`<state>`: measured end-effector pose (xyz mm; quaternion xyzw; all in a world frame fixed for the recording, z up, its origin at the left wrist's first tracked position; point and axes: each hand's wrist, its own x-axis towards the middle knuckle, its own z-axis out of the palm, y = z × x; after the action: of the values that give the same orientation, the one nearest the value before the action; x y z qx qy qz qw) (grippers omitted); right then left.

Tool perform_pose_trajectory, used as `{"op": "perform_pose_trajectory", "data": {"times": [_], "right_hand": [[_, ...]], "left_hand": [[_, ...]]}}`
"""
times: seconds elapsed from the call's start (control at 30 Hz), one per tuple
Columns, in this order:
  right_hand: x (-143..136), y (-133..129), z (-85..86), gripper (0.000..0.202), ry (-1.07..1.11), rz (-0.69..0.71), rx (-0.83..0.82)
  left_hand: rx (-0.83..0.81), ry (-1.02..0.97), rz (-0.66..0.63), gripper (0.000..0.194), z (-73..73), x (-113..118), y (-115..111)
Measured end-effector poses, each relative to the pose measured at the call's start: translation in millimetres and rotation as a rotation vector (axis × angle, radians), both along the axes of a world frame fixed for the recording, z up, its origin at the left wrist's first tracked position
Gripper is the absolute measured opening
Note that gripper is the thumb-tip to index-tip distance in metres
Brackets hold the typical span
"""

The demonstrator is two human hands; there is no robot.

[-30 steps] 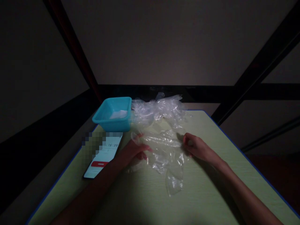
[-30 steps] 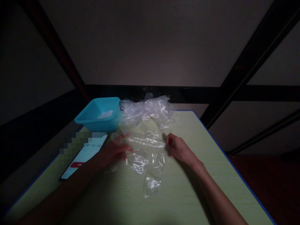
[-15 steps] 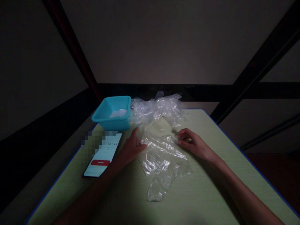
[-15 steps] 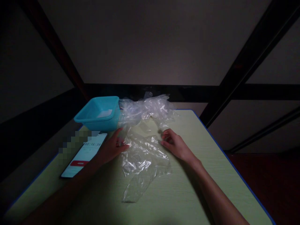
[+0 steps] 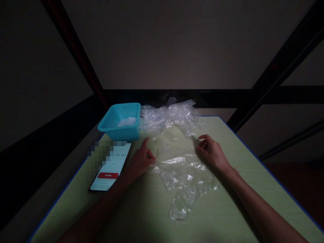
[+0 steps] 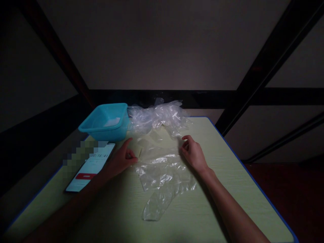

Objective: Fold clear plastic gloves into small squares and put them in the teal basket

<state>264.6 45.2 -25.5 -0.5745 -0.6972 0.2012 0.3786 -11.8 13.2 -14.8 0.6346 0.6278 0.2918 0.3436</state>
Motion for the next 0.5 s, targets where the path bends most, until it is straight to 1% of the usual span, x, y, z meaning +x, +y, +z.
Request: {"op": "perform_pose_trajectory", "data": {"times": [0.07,0.1,0.17,0.2,0.27,0.33,0.4,0.5], "right_hand": [[-2,-2,2.2,0.019,-0.061,-0.039,0.127],[-4,-4,4.1,0.015,-0.074,-0.033,0.179],[-12,-9,8.3,0.012,-0.086,0.057,0.225],[-17,-12,9.8,0.014,-0.095,0.133,0.217],[-28,-19,10.5,0.022,-0.127,0.294,0.189],[-38,-24,7.4,0.031,-0.174,0.409,0.146],[-44,-26,1.5,0.036,-0.235,0.46,0.11],[-47,-26,-7.8,0.04,-0.338,0.461,0.089]], "left_hand": [[0.172,0.11,0.066,0.07,0.8,2,-2],[0.266,0.144,0.084,0.062,0.9,4,-3],[0.41,0.13,0.064,0.045,0.3,11,-8],[0.441,0.09,0.022,0.037,-0.5,15,-10],[0.42,-0.007,-0.1,0.025,-2.5,24,-16],[0.343,-0.082,-0.238,0.018,-4.6,32,-21],[0.254,-0.144,-0.335,0.019,-6.4,38,-24],[0.151,-0.245,-0.38,0.024,-9.4,40,-25]]}}
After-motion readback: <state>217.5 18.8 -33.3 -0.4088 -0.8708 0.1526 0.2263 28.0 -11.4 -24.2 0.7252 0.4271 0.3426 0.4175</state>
